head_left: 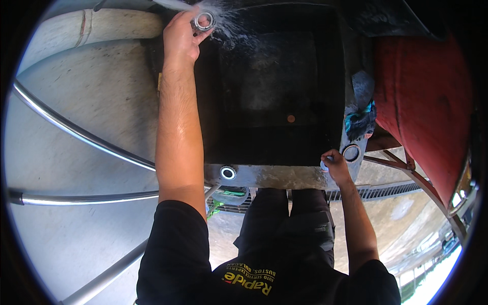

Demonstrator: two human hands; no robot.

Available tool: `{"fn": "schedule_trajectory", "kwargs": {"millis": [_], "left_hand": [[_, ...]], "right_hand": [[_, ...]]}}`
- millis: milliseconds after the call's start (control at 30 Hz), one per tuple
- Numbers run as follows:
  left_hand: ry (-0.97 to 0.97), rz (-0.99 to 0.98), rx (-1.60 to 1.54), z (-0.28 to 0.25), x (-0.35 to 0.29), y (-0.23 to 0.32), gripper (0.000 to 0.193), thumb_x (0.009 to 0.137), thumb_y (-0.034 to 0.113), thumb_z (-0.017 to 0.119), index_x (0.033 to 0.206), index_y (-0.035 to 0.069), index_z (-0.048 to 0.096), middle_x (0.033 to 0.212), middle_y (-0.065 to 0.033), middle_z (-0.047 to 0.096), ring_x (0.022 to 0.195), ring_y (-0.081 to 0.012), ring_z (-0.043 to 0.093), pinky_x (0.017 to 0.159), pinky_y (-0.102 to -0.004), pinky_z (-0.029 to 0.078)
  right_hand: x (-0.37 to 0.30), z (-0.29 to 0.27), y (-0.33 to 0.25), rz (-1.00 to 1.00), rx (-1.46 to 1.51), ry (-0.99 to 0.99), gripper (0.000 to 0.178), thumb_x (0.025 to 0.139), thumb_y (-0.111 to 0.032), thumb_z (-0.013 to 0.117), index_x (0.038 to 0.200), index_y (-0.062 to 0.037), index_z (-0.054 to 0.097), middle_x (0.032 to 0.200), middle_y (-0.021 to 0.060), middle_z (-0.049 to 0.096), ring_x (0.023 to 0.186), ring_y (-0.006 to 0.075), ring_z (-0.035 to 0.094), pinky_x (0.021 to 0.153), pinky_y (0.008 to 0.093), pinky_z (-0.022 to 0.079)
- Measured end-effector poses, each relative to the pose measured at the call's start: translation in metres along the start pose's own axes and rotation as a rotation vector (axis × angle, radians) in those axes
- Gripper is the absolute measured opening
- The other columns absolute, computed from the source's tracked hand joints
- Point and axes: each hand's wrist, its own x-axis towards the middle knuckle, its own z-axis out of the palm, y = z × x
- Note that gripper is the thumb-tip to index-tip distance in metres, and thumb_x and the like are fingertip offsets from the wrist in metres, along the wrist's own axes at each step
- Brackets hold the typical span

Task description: The person scrubs small metal rings in a basin using a toothbrush, then rinses them under a tap and places them on a metal tray. The person repeats this process for several rings.

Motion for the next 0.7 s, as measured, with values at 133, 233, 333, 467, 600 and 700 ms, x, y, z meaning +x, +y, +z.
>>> {"fn": "schedule_trajectory", "kwargs": {"millis": [133, 233, 333, 467, 600, 700], "left_hand": [[-0.136, 0.079, -0.031, -0.01, 0.004, 0.005, 0.033, 0.096, 0.012, 0.068, 0.123, -0.006, 0.062, 0.097, -0.0109, 0.065, 0.094, -0.0199, 0.065, 0.096, -0.0544, 0.059], [-0.142, 0.112, 0.015, -0.007, 0.002, 0.007, 0.036, 0.098, 0.011, 0.066, 0.128, -0.007, 0.059, 0.103, -0.0125, 0.064, 0.099, -0.021, 0.064, 0.099, -0.0562, 0.057], [-0.146, 0.11, 0.014, -0.004, 0.006, 0.005, 0.035, 0.099, 0.011, 0.065, 0.129, -0.006, 0.058, 0.107, -0.0122, 0.063, 0.102, -0.0219, 0.063, 0.1, -0.0562, 0.057], [-0.06, 0.026, -0.121, 0.0, 0.011, 0.001, 0.033, 0.1, 0.012, 0.065, 0.13, -0.002, 0.059, 0.11, -0.0115, 0.063, 0.105, -0.0233, 0.063, 0.1, -0.0548, 0.056], [-0.015, 0.0, -0.089, -0.003, 0.017, 0.001, 0.032, 0.099, 0.011, 0.065, 0.129, 0.001, 0.06, 0.114, -0.0125, 0.065, 0.109, -0.025, 0.063, 0.1, -0.0532, 0.056], [-0.074, 0.021, -0.028, -0.006, 0.015, 0.003, 0.032, 0.099, 0.012, 0.065, 0.128, 0.001, 0.061, 0.12, -0.0138, 0.066, 0.112, -0.0264, 0.064, 0.1, -0.053, 0.056]], "right_hand": [[0.0, 0.002, 0.0, 0.098, 0.135, -0.035, 0.01, 0.093, -0.008, 0.071, 0.099, -0.0014, 0.066, 0.091, 0.0052, 0.068, 0.086, 0.0121, 0.063, 0.075, 0.0294, 0.052], [0.0, 0.001, -0.001, 0.086, 0.131, -0.036, 0.011, 0.093, -0.009, 0.071, 0.099, -0.0012, 0.066, 0.091, 0.0054, 0.067, 0.087, 0.0125, 0.063, 0.074, 0.0301, 0.053], [0.001, 0.001, 0.005, -0.085, 0.025, 0.007, 0.013, 0.094, -0.012, 0.072, 0.098, -0.002, 0.066, 0.088, 0.0073, 0.068, 0.079, 0.0132, 0.066, 0.062, 0.0308, 0.057], [0.002, 0.0, 0.006, -0.083, 0.004, 0.01, 0.012, 0.094, -0.012, 0.072, 0.099, -0.002, 0.067, 0.089, 0.0074, 0.068, 0.08, 0.0134, 0.066, 0.063, 0.0311, 0.057], [0.002, 0.0, 0.008, -0.104, -0.014, 0.02, 0.013, 0.094, -0.012, 0.072, 0.099, -0.002, 0.067, 0.089, 0.0072, 0.068, 0.08, 0.0137, 0.066, 0.063, 0.0311, 0.057], [0.005, -0.003, 0.017, -0.158, -0.052, 0.028, 0.013, 0.094, -0.013, 0.072, 0.098, -0.002, 0.067, 0.088, 0.0071, 0.068, 0.08, 0.0138, 0.067, 0.063, 0.0311, 0.057]]}}
